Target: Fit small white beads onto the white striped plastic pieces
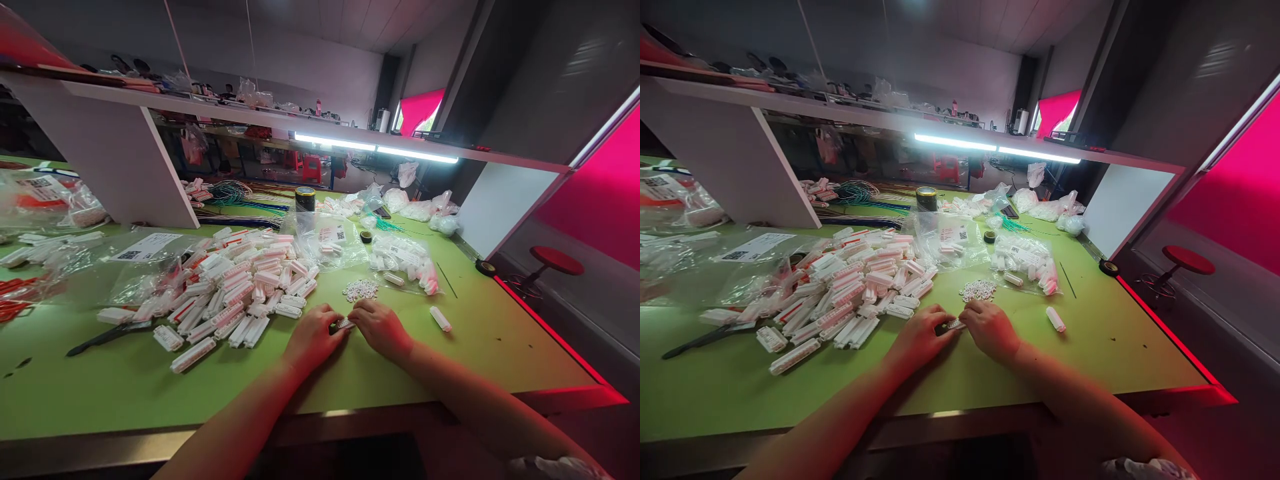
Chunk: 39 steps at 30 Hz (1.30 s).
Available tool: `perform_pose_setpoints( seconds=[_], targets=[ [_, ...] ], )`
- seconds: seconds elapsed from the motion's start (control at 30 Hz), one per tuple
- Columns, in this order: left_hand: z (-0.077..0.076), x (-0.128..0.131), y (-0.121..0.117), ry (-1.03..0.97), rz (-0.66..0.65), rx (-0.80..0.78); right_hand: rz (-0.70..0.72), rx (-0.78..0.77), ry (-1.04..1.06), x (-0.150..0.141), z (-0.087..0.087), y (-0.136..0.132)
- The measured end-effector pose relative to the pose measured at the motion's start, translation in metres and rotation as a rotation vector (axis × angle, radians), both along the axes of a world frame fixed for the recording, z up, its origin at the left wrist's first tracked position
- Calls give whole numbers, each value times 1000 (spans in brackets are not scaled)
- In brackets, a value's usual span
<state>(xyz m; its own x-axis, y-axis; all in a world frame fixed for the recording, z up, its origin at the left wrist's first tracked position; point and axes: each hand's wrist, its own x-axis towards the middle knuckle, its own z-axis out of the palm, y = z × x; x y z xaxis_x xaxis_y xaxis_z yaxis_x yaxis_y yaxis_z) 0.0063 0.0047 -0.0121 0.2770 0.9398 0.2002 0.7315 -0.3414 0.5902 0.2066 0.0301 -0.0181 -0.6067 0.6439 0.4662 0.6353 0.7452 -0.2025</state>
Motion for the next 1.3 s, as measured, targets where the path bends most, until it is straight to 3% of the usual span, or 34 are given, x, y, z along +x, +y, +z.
perform_pose_setpoints(
  seconds=[0.1, 0.23, 0.33, 0.4, 0.47, 0.53, 0.6, 0.7, 0.87, 1.1, 1.3],
  targets=[
    [-1, 0, 0, -19, 1, 0, 15, 105, -151, 0, 4, -5],
    [-2, 0, 1, -40, -2, 1, 49, 116, -240, -2, 11, -16],
    [-2, 0, 0, -42, -6, 0, 60, 42, -182, -2, 13, -19],
    [-1, -1, 0, -38, -9, -3, 48, -62, -23, 3, 12, -13],
    [-1, -1, 0, -33, -13, -5, -15, -171, 179, 14, 9, 2],
    [-1, -2, 0, -27, -16, -9, -179, -179, 245, 28, 5, 21],
    [0, -2, 0, -20, -16, -15, -303, -196, 175, 41, 3, 38],
    [0, -2, 0, -18, -16, -22, -334, -247, 13, 49, 0, 51],
    [0, -2, 0, -24, -4, -13, -383, -259, -101, 43, 1, 48],
    [-2, -2, 2, -14, -5, 7, -197, -366, 386, 34, 12, 29],
    [-2, -2, 3, -33, 8, -11, -75, -574, 547, 14, 6, 11]
  ],
)
